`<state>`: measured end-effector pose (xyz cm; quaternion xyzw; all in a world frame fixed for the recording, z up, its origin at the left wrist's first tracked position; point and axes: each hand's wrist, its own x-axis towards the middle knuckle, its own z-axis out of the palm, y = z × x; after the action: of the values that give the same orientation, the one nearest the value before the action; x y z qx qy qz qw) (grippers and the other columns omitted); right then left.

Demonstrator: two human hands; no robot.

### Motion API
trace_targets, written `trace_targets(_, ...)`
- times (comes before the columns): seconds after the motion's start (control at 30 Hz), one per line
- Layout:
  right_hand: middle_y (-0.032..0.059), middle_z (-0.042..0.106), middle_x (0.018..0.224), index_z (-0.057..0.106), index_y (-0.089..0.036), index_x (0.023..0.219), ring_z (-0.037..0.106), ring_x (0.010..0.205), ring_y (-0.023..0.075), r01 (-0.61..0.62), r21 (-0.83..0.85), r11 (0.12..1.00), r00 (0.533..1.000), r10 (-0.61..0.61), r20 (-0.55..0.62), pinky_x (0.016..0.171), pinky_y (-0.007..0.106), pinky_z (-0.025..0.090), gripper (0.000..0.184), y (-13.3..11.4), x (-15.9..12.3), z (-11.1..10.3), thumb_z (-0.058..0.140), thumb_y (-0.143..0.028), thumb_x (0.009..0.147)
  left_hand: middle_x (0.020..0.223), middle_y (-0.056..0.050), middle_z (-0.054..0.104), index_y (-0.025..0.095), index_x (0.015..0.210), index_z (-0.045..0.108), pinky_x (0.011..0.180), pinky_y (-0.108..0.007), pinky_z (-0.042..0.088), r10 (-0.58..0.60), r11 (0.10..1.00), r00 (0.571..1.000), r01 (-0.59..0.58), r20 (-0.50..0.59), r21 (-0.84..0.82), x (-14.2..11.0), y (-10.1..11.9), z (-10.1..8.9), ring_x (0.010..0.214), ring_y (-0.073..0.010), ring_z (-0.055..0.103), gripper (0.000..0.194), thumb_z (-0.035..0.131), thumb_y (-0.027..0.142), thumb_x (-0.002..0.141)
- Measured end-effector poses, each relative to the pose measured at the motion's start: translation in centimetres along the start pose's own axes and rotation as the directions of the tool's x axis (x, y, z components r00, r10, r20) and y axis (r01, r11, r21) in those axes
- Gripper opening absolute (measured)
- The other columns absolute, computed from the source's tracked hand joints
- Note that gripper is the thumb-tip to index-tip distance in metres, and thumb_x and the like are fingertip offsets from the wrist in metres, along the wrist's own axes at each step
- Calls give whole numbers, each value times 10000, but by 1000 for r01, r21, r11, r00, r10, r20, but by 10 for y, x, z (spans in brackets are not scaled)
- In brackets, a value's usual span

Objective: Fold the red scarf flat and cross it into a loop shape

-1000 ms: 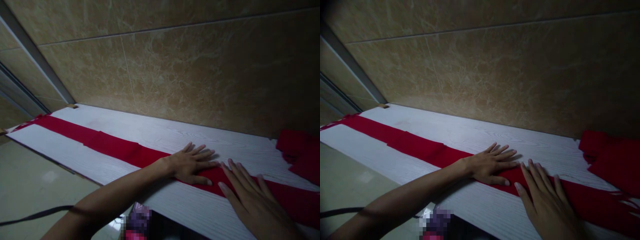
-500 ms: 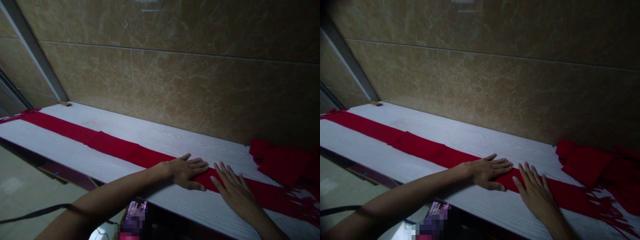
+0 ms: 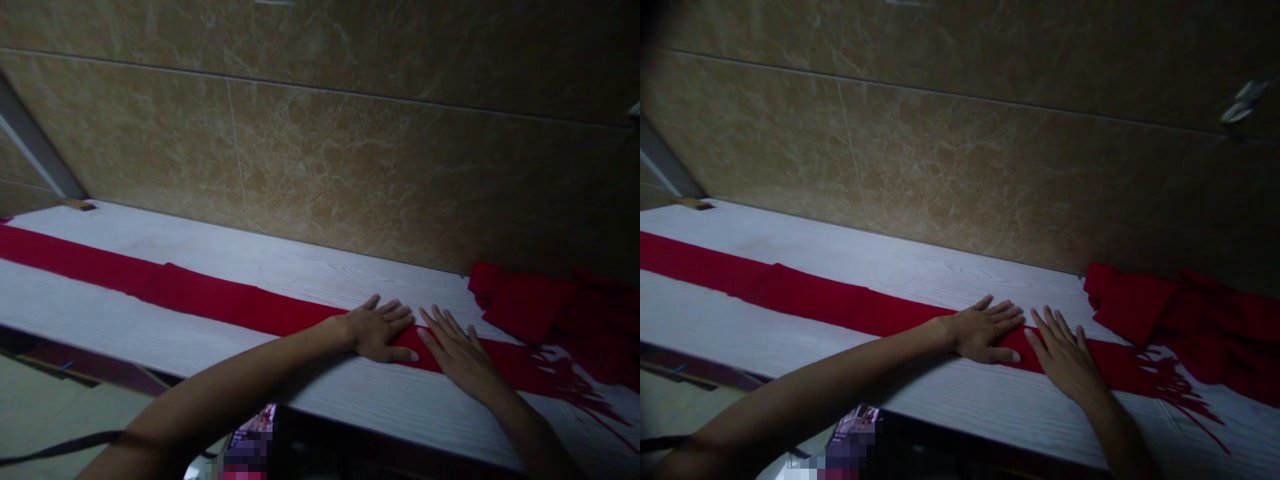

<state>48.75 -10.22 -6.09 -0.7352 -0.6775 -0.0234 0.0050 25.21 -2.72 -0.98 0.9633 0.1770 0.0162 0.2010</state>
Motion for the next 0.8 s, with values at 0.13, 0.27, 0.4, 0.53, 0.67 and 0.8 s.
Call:
trace_targets(0.13, 91, 261, 1693, 353, -230, 1620, 206, 1573, 311, -20, 6, 1000, 1000, 20, 14, 1224, 661, 239, 680, 6, 4, -1, 198, -521, 1025, 1716, -147, 136, 77, 1644, 185, 1303, -558, 9, 3, 1000, 1000, -3, -23, -13, 0, -1, 6, 1612, -282, 42, 905, 340, 696, 1001)
trace_targets(0.27, 120, 318, 1672, 453, -195, 1567, 269, 1556, 327, 68, -48, 997, 992, -72, -103, 1197, 676, 286, 684, 12, 5, 9, 150, -481, 1024, 1711, -160, 174, 69, 1638, 218, 1305, -551, 21, 27, 1000, 995, -28, -101, -11, -4, -1, 3, 1609, -300, 67, 850, 360, 641, 1025)
trace_targets(0.4, 158, 467, 1589, 707, -202, 1289, 353, 1516, 378, 287, -133, 949, 933, -308, -186, 1154, 763, 262, 676, 24, 0, 31, 112, -366, 1011, 1717, -148, 169, 78, 1647, 185, 1311, -538, 22, 77, 997, 981, -80, -177, -10, -8, 0, 4, 1611, -283, 48, 810, 328, 603, 1046)
trace_targets(0.53, 153, 401, 1636, 543, -213, 1481, 310, 1534, 385, 225, 29, 974, 951, -213, -225, 1142, 758, 297, 635, 23, 8, 19, 213, -493, 1017, 1716, -178, 141, 15, 1637, 148, 1310, -547, 5, 27, 1000, 998, -27, -50, -3, -8, 1, 9, 1612, -295, 52, 898, 348, 642, 1025)
trace_targets(0.67, 163, 516, 1553, 572, -204, 1423, 453, 1455, 356, 185, 294, 938, 947, -90, -308, 1164, 598, 385, 658, -2, 33, -22, 346, -605, 953, 1722, -169, 163, 40, 1638, 170, 1297, -598, 61, 31, 999, 997, -29, -69, 26, -7, 1, 9, 1610, -323, 77, 859, 335, 630, 1036)
trace_targets(0.8, 75, 743, 854, 668, -242, 830, 710, 791, 258, 133, 414, 901, 946, 9, -323, 713, 349, 557, 462, -21, 50, -41, 449, -647, 865, 1614, -116, 438, 155, 1538, 431, 1226, -615, 265, 101, 989, 968, -74, -228, 126, -7, -1, 1, 1516, -327, 351, 656, 346, 588, 1052)
